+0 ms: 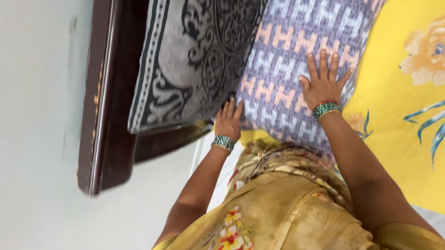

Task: The person arranges and smooths several decorative pillows on a bed. They repeatedly pick up, reposition, and pat down a patterned pillow and a dark ornate pillow on a yellow floral bedsheet, then smooth the bedsheet itself.

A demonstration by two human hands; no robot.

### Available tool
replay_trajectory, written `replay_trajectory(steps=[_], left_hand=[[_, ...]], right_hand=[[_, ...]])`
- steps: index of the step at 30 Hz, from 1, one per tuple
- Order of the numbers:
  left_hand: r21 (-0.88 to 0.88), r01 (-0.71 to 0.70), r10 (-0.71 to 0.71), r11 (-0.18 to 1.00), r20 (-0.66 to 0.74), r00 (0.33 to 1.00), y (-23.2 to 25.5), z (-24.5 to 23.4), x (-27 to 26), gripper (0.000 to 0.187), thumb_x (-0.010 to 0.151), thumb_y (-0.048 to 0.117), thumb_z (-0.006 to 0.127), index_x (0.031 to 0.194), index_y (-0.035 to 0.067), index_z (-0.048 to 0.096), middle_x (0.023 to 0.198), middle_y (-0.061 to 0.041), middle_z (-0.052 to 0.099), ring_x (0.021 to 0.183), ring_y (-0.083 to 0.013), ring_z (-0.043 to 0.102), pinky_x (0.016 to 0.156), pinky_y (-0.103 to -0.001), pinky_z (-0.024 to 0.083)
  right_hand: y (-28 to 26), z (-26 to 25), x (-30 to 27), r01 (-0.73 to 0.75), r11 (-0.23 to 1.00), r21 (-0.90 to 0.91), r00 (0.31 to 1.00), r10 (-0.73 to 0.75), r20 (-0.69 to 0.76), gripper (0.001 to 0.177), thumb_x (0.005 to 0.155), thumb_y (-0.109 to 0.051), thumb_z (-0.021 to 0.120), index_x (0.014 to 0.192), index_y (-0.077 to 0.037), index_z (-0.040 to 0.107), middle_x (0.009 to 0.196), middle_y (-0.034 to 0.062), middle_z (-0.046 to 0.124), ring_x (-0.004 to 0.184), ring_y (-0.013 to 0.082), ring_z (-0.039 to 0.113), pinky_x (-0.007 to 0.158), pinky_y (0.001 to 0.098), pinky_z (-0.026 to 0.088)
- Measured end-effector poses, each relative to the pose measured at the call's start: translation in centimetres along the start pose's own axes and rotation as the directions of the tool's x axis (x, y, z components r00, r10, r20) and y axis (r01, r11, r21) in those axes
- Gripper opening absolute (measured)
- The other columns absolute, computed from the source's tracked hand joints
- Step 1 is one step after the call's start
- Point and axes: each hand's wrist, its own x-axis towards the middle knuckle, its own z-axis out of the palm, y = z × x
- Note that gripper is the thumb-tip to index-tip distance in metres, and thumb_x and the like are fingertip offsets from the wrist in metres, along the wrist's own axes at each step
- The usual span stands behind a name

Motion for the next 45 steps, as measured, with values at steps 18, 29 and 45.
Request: replay_trajectory(steps=[18, 29, 45], left_hand=[[-0.086, 0.497, -0.464, 0.863, 0.251, 0.849, 1.5, 3.1, -11.1, 0.075, 0.09, 0.043, 0.07, 0.154, 0.019, 0.04, 0.169, -0.009, 0.023, 0.155, -0.0333, 0.019, 0.124, -0.056, 0.017], [-0.218, 0.087, -0.073, 0.972, 0.072, 0.995, 0.5, 1.1, -3.2, 0.069, 0.089, 0.032, 0.072, 0.15, 0.014, 0.047, 0.16, -0.012, 0.04, 0.15, -0.0333, 0.035, 0.122, -0.054, 0.03], [0.679, -0.108, 0.072, 0.726, 0.081, 0.994, 1.1, -10.7, 11.1, 0.081, 0.092, 0.05, 0.053, 0.16, 0.013, 0.03, 0.17, -0.012, 0.007, 0.154, -0.0363, 0.003, 0.119, -0.055, -0.001]], right_hand=[[4.1, -0.5, -11.3, 0.054, 0.992, -0.112, 0.97, -0.026, 0.242, 0.074, 0.1, -0.045, 0.047, 0.165, -0.034, 0.015, 0.175, -0.0013, 0.0, 0.159, 0.0324, 0.003, 0.117, 0.0748, -0.007], [2.0, 1.2, -11.2, 0.025, 0.978, -0.208, 0.852, 0.088, 0.516, 0.086, 0.094, -0.054, 0.052, 0.162, -0.043, 0.0, 0.172, -0.002, -0.014, 0.156, 0.0387, -0.009, 0.119, 0.0684, 0.005], [-6.1, -1.5, 0.5, -0.039, 0.984, -0.171, 0.892, 0.112, 0.438, 0.078, 0.096, -0.051, 0.055, 0.16, -0.045, 0.01, 0.172, -0.0045, -0.006, 0.157, 0.0352, -0.012, 0.112, 0.0782, -0.003]])
